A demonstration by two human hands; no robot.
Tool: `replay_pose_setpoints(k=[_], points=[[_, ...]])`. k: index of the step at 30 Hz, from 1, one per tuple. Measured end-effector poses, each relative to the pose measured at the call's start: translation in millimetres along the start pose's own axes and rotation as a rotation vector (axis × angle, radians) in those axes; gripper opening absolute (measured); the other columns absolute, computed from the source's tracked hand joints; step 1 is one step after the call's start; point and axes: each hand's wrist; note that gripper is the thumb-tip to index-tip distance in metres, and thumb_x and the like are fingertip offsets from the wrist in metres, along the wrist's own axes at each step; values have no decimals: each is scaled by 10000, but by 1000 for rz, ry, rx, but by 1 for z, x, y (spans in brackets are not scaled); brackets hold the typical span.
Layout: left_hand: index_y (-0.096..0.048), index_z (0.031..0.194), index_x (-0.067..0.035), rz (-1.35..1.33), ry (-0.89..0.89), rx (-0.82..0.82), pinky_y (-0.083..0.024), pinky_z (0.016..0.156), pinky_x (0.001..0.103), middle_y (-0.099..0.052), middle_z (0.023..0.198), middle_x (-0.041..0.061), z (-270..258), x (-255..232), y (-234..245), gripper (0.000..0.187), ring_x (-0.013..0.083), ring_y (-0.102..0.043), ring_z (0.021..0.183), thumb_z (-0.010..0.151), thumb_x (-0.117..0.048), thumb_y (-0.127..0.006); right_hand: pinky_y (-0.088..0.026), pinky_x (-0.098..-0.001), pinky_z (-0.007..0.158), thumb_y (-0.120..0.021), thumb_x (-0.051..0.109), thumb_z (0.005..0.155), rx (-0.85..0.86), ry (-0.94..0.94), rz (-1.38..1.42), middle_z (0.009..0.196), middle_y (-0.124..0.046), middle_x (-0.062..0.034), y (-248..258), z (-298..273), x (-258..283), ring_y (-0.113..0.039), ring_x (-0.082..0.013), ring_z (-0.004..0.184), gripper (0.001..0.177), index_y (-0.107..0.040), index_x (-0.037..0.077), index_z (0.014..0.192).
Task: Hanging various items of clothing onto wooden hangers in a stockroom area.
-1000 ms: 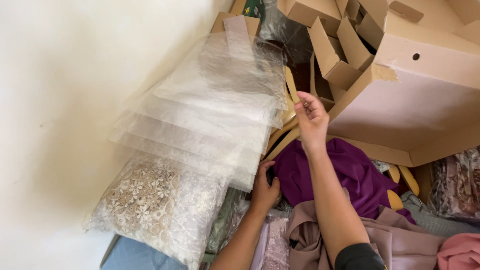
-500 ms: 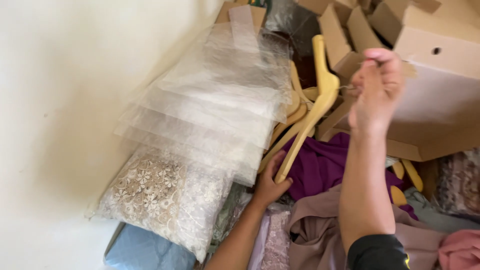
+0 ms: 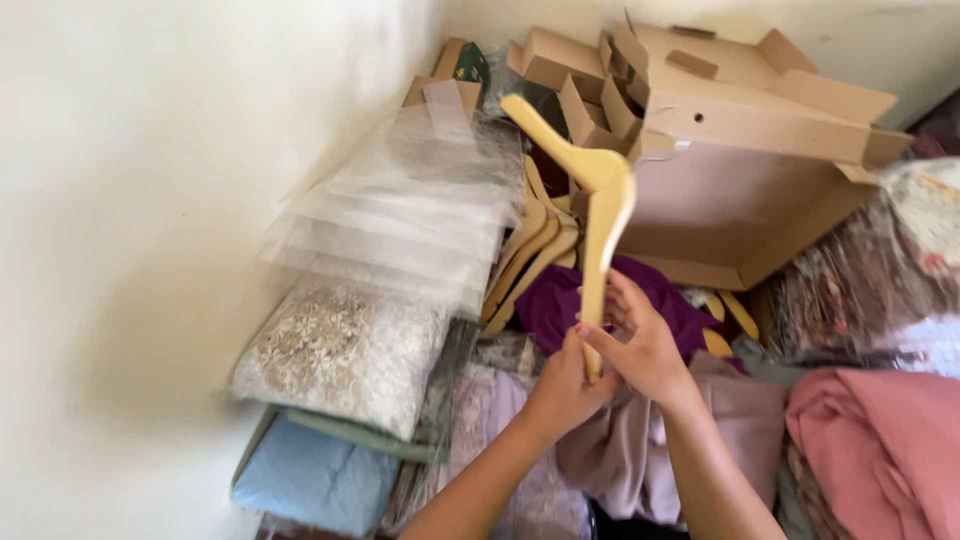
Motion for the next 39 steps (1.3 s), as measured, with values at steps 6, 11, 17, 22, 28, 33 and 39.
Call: replay_pose_setpoints(k=[6, 11, 17, 22, 28, 33, 39], points=[[-553, 1342, -9, 249, -138, 490, -567, 810, 460, -714, 1077, 217, -67, -52, -36, 699, 378, -720, 948, 821, -407, -794, -562, -272, 739, -594, 58, 989, -309, -145, 56, 991, -671, -68, 33, -124, 22, -662, -133, 828, 436, -520, 11, 1416], [-711, 1164, -92, 383, -197, 321, -513, 1050, 447, -696, 1305, 168, -78, -20, -26, 298, 327, -665, 1186, 916, -256, -733, -467, -243, 554, -570, 107, 1071, -587, -219, 114, 835, -590, -28, 48, -229, 5, -532, -89, 630, 197, -562, -14, 1226], [-751, 1067, -66, 728, -118, 58, -387, 1069, 534, -523, 1381, 284, -39, 22, -14, 292, 493, -490, 1290, 784, -104, -814, -417, -238, 499, -555, 124, 1070, -727, -140, 21, 743, -528, -7, 39, -309, -16, -492, -70, 554, 200, -569, -17, 1210], [-595, 1313, 36, 505, -215, -41, -483, 1125, 424, -561, 1432, 242, 0, 60, -5, 431, 444, -572, 1310, 884, 24, -628, -349, -242, 449, -556, 124, 1053, -750, -213, 134, 745, -500, 0, 51, -327, -18, -423, -61, 539, 207, -576, -26, 1195], [-459, 1477, 45, 558, -524, -262, -445, 1115, 443, -425, 1520, 282, 27, -68, 29, 686, 480, -466, 1375, 804, 140, -552, -366, -225, 460, -549, 137, 1040, -599, -136, 178, 714, -522, -7, 71, -348, -24, -441, -52, 527, 208, -580, -31, 1159], [-480, 1511, -65, 692, -633, -220, -473, 1127, 424, -398, 1575, 178, 21, -133, 49, 798, 442, -488, 1406, 751, 159, -574, -352, -239, 472, -620, 130, 978, -522, -110, -67, 638, -531, 23, 71, -340, -25, -440, -60, 527, 216, -643, -4, 1146], [-556, 1467, -87, 740, -579, 13, -573, 839, 264, -317, 1693, -138, -14, -122, 31, 737, 246, -674, 1222, 778, 171, -594, -469, -315, 496, -695, 136, 940, -561, -27, -654, 627, -608, -152, 37, -298, 20, -565, -163, 470, 180, -673, -9, 1046]])
Point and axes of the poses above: each hand's wrist, its own z-axis towards the middle knuckle, its own y-axis out of the back of the hand, x = y × z
